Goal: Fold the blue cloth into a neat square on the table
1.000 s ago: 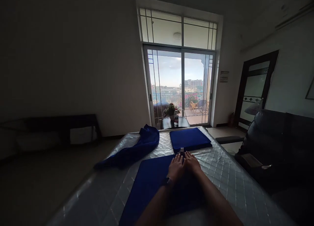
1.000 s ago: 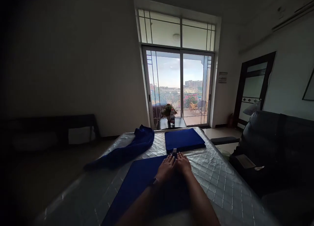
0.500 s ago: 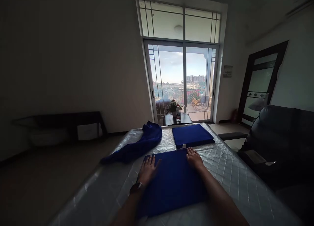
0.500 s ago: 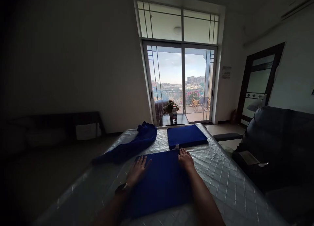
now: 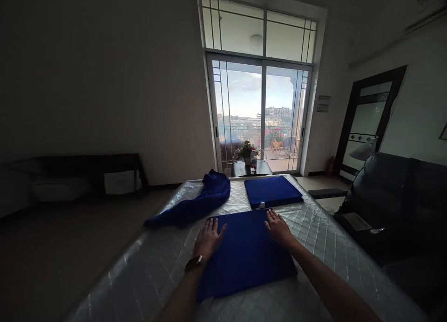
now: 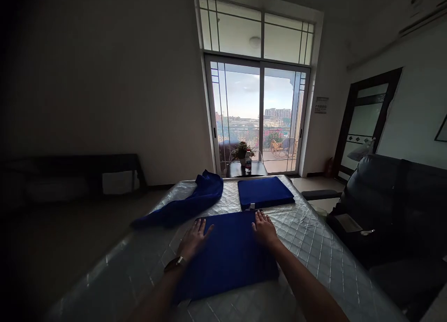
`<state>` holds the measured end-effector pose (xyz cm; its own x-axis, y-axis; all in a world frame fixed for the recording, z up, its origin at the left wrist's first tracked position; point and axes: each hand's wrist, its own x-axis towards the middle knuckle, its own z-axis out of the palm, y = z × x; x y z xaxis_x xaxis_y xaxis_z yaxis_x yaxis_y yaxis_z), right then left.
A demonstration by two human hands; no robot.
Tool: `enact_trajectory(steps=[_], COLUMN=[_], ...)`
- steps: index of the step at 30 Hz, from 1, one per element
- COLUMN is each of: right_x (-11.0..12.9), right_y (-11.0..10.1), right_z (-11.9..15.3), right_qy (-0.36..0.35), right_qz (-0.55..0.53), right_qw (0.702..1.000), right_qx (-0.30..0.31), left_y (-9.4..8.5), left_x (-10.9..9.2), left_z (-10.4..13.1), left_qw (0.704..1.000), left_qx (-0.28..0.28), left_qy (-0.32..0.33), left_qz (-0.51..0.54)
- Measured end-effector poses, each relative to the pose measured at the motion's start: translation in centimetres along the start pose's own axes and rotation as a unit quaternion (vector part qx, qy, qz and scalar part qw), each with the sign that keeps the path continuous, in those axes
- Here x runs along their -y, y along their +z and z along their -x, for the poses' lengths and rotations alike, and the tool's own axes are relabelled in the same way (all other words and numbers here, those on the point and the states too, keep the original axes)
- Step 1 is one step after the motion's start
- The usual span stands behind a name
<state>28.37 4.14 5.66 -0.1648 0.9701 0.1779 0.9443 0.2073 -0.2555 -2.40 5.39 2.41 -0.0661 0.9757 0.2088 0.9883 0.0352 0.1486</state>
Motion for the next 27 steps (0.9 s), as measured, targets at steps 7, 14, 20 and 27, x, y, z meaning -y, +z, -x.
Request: enact_trajectory(steps=[7, 14, 20, 27], right_x=[-0.7, -0.7, -0.7, -0.8], right_y=[1.2, 1.1, 1.1, 0.9], right_z=[1.5, 1.3, 1.3, 1.4], right_qy=[0.004, 0.006, 0.003, -0.010], right_qz=[-0.023, -0.026, -0.017, -0.006], right_qw=[0.999, 0.999, 0.999, 0.999], right_qx=[0.043, 0.046, 0.045, 0.050], left_y=[-0.1, -1.9, -0.7, 1.0], left_x=[-0.1, -1.9, -13.6, -17.6], left_z=[0.2, -1.0, 0.9, 3.9], left_qw=[1.000, 1.000, 0.983, 0.977], left_qx=[0.009, 0.021, 0.017, 0.037], left_qy=[0.005, 0.011, 0.176, 0.202], left_qz=[-0.007, -0.005, 0.037, 0.063])
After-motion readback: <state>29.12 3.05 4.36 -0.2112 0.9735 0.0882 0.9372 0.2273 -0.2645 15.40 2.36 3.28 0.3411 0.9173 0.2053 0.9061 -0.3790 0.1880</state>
